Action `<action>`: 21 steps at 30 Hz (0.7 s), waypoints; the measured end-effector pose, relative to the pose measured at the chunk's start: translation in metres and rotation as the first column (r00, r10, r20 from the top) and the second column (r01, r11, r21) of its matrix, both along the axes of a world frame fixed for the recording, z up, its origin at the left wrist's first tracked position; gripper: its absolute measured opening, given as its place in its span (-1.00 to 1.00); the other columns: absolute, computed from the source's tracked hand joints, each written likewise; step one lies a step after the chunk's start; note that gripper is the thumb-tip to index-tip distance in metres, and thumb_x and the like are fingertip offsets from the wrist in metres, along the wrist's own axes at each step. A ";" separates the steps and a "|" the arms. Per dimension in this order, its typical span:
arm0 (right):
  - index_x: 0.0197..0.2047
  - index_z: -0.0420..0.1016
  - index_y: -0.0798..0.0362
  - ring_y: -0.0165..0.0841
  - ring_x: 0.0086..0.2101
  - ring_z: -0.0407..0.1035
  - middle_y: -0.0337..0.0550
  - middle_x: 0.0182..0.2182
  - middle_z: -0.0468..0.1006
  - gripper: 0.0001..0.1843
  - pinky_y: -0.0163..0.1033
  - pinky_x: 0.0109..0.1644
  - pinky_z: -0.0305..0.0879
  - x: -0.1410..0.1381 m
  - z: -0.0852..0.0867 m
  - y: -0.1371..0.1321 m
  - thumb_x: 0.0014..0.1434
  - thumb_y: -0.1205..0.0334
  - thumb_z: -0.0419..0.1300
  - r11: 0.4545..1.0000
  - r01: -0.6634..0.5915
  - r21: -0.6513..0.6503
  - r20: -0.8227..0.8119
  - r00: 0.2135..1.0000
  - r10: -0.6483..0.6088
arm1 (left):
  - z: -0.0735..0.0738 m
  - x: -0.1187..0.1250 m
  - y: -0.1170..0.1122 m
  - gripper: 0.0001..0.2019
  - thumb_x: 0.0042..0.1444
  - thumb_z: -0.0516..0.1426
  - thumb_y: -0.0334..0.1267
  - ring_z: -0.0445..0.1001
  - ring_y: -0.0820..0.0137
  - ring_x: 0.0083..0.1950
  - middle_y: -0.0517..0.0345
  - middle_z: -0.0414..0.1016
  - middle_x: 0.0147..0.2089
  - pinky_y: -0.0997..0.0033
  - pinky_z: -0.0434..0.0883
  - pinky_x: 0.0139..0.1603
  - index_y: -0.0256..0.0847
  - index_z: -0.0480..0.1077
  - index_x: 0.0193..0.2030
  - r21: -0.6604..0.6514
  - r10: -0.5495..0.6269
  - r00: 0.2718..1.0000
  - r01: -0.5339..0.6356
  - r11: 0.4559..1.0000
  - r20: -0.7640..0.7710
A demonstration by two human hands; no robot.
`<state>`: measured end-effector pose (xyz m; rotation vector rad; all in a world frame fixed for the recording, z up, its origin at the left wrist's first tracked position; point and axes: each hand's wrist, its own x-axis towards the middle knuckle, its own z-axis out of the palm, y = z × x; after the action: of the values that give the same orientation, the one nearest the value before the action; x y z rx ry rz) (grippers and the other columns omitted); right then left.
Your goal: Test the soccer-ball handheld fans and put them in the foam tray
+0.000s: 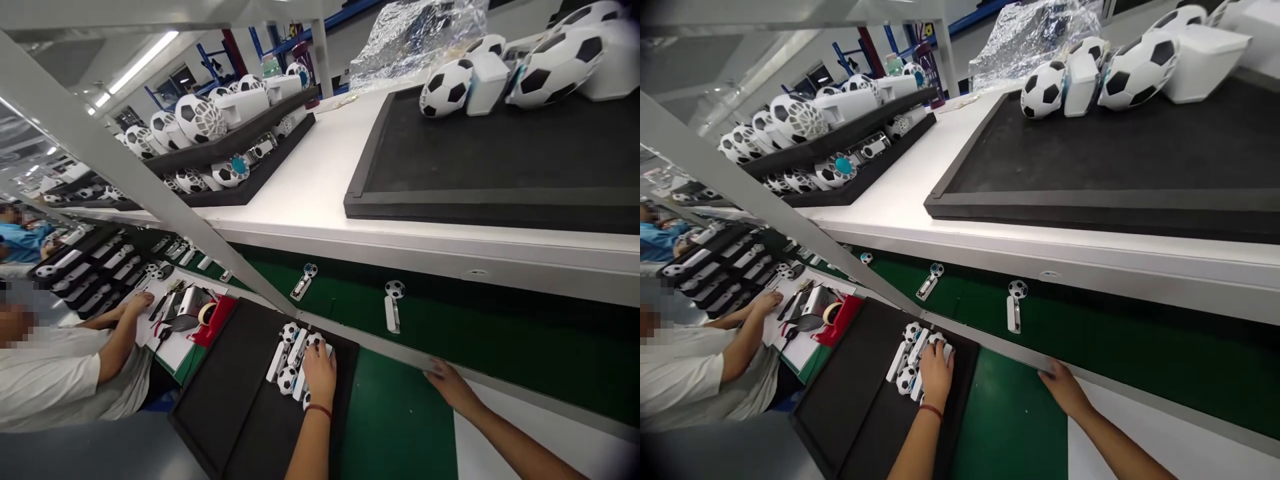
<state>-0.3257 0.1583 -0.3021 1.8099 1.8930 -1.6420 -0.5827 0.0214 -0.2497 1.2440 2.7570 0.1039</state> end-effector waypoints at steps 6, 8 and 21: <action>0.32 -0.13 0.18 -0.03 0.13 0.10 0.19 0.19 0.09 -0.24 0.06 0.15 0.09 -0.098 0.001 0.061 0.18 0.05 0.09 0.997 0.026 0.079 0.105 0.994 -0.034 | 0.019 0.033 -0.051 -0.64 0.20 -0.15 -0.31 0.33 0.10 0.00 -0.22 0.35 -0.05 0.16 0.30 -0.05 -0.33 0.34 0.01 0.122 0.012 0.991 -0.029 0.992 0.135; 0.24 0.05 0.14 -0.08 0.08 0.17 0.12 0.14 0.18 -0.39 0.11 0.11 0.13 -0.109 0.007 0.073 0.20 0.12 0.11 0.997 0.060 0.048 0.129 0.990 -0.066 | 0.021 0.048 -0.064 -0.66 0.18 -0.12 -0.26 0.34 0.04 -0.01 -0.24 0.37 -0.07 0.11 0.29 -0.06 -0.27 0.38 -0.04 0.223 0.042 0.960 -0.107 0.969 0.277; 0.31 -0.05 -0.19 -0.07 0.19 0.03 -0.12 0.25 0.03 -0.24 -0.01 0.12 0.21 -0.009 0.119 -0.096 0.04 0.34 0.02 0.922 -0.008 0.386 -0.441 0.877 0.192 | 0.122 0.138 0.035 0.05 -0.20 0.23 0.16 0.34 0.13 0.11 -0.19 0.14 0.24 0.30 0.34 -0.03 -0.11 -0.27 0.32 0.285 -0.314 0.099 -0.722 0.630 0.944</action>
<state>-0.3351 0.0621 -0.1833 1.4545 2.6176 -1.9250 -0.4451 0.0562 -0.1279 0.2675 1.4397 1.6242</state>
